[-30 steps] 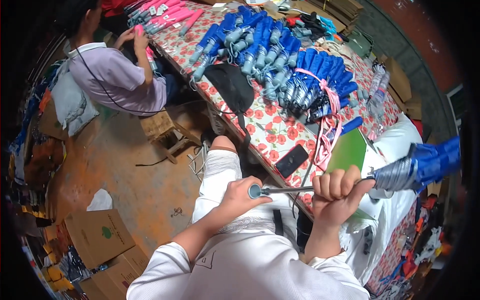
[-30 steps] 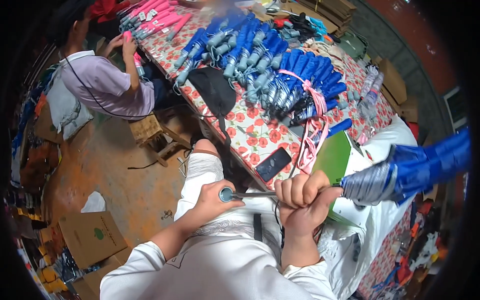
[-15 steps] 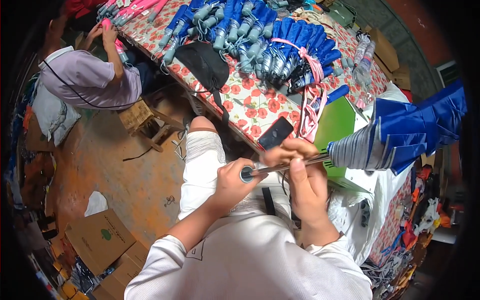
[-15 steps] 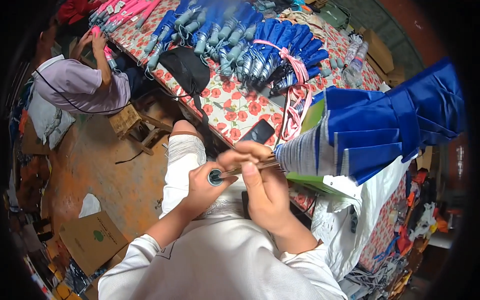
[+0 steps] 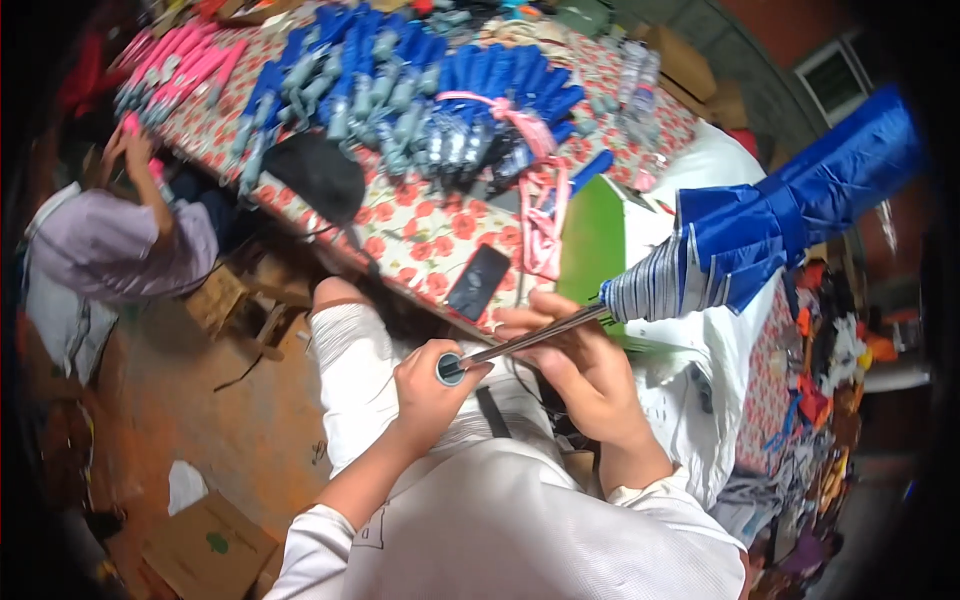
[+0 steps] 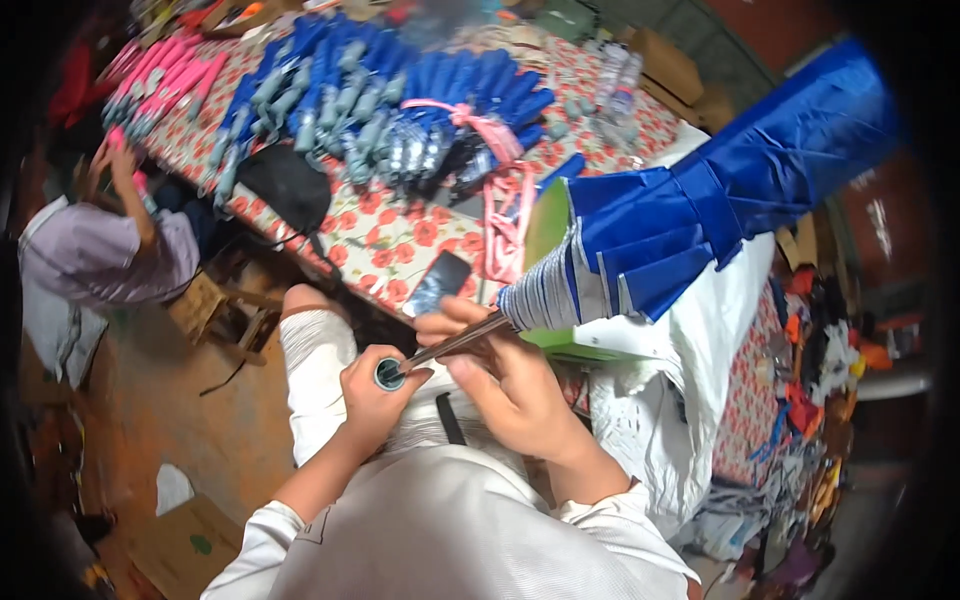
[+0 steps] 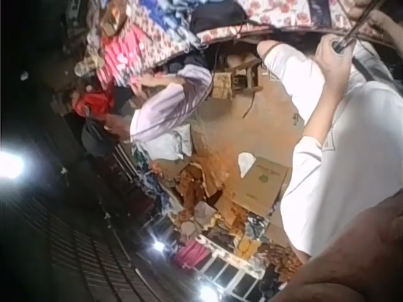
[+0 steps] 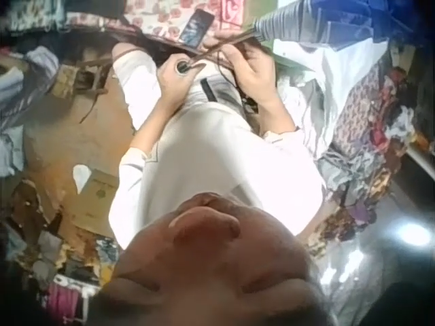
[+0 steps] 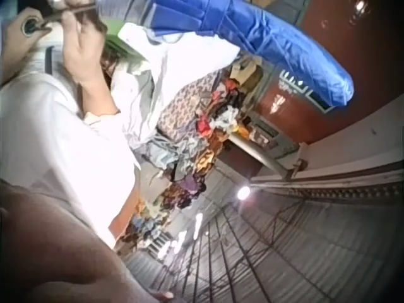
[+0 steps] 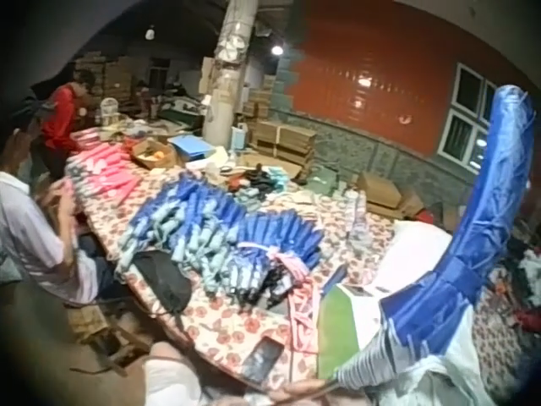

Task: The recorder is using a manual machine to attach the fabric canopy to an umbrella frame.

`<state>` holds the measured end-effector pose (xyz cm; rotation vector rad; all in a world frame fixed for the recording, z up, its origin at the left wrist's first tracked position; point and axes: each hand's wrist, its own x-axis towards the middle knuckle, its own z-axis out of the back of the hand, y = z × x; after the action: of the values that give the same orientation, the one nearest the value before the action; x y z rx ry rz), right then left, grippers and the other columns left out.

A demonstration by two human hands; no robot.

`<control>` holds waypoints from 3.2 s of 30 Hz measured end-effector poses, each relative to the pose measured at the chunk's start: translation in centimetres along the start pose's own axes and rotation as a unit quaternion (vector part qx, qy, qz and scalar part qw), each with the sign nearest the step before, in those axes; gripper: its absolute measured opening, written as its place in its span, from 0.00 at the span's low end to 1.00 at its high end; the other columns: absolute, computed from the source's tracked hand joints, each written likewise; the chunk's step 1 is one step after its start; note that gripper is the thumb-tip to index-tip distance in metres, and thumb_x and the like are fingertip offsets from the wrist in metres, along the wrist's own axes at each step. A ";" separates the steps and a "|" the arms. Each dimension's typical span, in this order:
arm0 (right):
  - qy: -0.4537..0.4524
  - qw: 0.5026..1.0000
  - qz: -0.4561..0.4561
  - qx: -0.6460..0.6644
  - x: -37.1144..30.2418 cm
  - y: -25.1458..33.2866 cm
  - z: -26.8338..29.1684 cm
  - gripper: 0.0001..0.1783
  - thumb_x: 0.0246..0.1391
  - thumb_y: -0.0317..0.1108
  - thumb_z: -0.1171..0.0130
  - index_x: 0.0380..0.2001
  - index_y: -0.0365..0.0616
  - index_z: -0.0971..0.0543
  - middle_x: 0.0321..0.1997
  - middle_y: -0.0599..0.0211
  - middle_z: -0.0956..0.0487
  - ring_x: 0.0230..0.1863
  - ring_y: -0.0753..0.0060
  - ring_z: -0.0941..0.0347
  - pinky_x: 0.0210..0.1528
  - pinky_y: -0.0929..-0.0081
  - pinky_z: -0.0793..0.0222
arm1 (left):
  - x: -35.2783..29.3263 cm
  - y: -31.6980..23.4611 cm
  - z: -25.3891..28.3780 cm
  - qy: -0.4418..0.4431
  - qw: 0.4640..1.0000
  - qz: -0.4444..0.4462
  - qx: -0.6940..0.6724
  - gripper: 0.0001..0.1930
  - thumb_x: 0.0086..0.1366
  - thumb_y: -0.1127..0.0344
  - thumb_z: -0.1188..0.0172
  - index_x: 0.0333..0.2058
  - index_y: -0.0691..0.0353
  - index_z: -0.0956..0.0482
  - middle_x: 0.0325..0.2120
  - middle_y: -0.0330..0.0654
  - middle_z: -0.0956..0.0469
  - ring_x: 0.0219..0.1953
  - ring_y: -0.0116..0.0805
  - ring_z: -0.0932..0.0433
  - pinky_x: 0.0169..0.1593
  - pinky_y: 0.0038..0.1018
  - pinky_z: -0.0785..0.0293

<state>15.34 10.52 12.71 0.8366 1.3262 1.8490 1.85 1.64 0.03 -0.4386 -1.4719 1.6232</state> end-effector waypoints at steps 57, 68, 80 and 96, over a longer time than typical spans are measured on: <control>-0.054 0.847 0.065 0.525 3.4 -0.1 0.3 0.38 0.59 0.75 0.68 0.09 0.58 0.44 0.06 0.82 0.48 0.10 0.83 0.61 0.19 0.79 0.59 | 0.0 -2.3 -3.2 0.046 0.998 -0.035 0.033 0.10 0.46 0.75 0.32 0.30 0.63 0.20 0.24 0.34 0.20 0.24 0.29 0.26 0.33 0.23 0.28; -0.023 0.828 0.054 0.557 4.8 1.4 1.3 0.36 0.63 0.69 0.66 0.09 0.58 0.44 0.06 0.85 0.53 0.10 0.85 0.63 0.18 0.82 0.61 | 1.7 -3.3 -1.1 0.244 0.962 0.115 -0.042 0.07 0.47 0.73 0.33 0.27 0.62 0.21 0.20 0.38 0.22 0.23 0.31 0.28 0.31 0.27 0.29; 0.194 0.791 0.091 0.573 4.5 1.6 2.0 0.35 0.63 0.68 0.65 0.08 0.59 0.44 0.05 0.85 0.52 0.09 0.85 0.60 0.19 0.81 0.61 | 3.2 -2.7 1.1 0.497 0.848 0.168 -0.077 0.09 0.45 0.73 0.31 0.26 0.62 0.22 0.21 0.35 0.24 0.24 0.28 0.33 0.33 0.23 0.31; -0.017 0.943 0.117 0.311 7.4 3.0 5.6 0.30 0.60 0.62 0.53 0.22 0.45 0.26 0.32 0.61 0.21 0.38 0.64 0.25 0.42 0.72 0.34 | 1.2 -3.3 -0.3 0.187 0.979 0.079 0.007 0.07 0.47 0.73 0.33 0.27 0.65 0.21 0.18 0.39 0.23 0.19 0.32 0.30 0.28 0.26 0.30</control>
<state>15.39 18.82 17.81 1.3921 1.8936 1.5757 2.62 2.52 3.33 -0.8226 -1.1656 1.5674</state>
